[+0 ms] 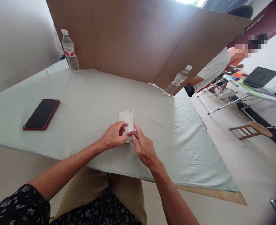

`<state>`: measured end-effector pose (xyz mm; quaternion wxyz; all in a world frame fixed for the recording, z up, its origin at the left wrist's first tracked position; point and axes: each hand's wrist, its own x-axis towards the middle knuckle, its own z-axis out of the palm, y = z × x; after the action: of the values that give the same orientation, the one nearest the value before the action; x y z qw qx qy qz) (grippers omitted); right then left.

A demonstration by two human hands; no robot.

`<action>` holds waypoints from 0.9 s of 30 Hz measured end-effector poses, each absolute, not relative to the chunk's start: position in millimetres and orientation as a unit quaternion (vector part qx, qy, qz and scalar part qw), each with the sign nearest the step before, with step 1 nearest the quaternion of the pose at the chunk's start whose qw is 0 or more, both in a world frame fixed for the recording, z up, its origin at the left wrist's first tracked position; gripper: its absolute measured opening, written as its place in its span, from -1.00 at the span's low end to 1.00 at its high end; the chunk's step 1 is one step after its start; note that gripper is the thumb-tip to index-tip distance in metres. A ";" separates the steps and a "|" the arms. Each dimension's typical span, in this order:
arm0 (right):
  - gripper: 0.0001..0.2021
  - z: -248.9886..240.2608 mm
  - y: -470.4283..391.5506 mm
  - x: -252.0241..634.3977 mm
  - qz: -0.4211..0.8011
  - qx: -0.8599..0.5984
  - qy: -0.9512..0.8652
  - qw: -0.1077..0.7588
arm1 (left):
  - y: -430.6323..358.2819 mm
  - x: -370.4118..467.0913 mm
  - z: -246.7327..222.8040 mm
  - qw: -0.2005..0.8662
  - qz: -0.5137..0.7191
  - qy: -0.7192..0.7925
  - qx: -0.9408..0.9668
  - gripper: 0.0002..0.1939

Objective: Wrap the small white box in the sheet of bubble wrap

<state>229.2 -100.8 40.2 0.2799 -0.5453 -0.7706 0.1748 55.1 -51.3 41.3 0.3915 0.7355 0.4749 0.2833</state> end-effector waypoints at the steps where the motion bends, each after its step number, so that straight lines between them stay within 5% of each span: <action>1: -0.44 39.1 -100.7 230.1 0.155 -0.542 -0.781 0.270 | -51.1 55.3 42.1 0.409 0.289 0.482 0.719 -0.64; 6: -0.38 37.9 -96.3 236.6 0.203 -0.528 -0.778 0.274 | -53.3 61.6 39.8 0.377 0.286 0.492 0.731 -0.65; 13: -0.52 35.1 -70.0 252.6 0.272 -0.595 -0.637 0.409 | -57.6 63.2 32.6 0.329 0.287 0.499 0.749 -0.50; 22: -0.48 30.1 -45.2 241.0 0.197 -0.549 -0.742 0.330 | -55.6 60.5 30.8 0.336 0.290 0.463 0.767 -0.37; 27: -0.54 29.7 -38.4 240.7 0.192 -0.543 -0.763 0.292 | -56.5 59.9 31.3 0.305 0.278 0.448 0.793 -0.56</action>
<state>240.7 -38.4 29.7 0.2924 -0.5434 -0.7632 0.1916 59.9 -56.5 31.3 0.3049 0.7928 0.4484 0.2781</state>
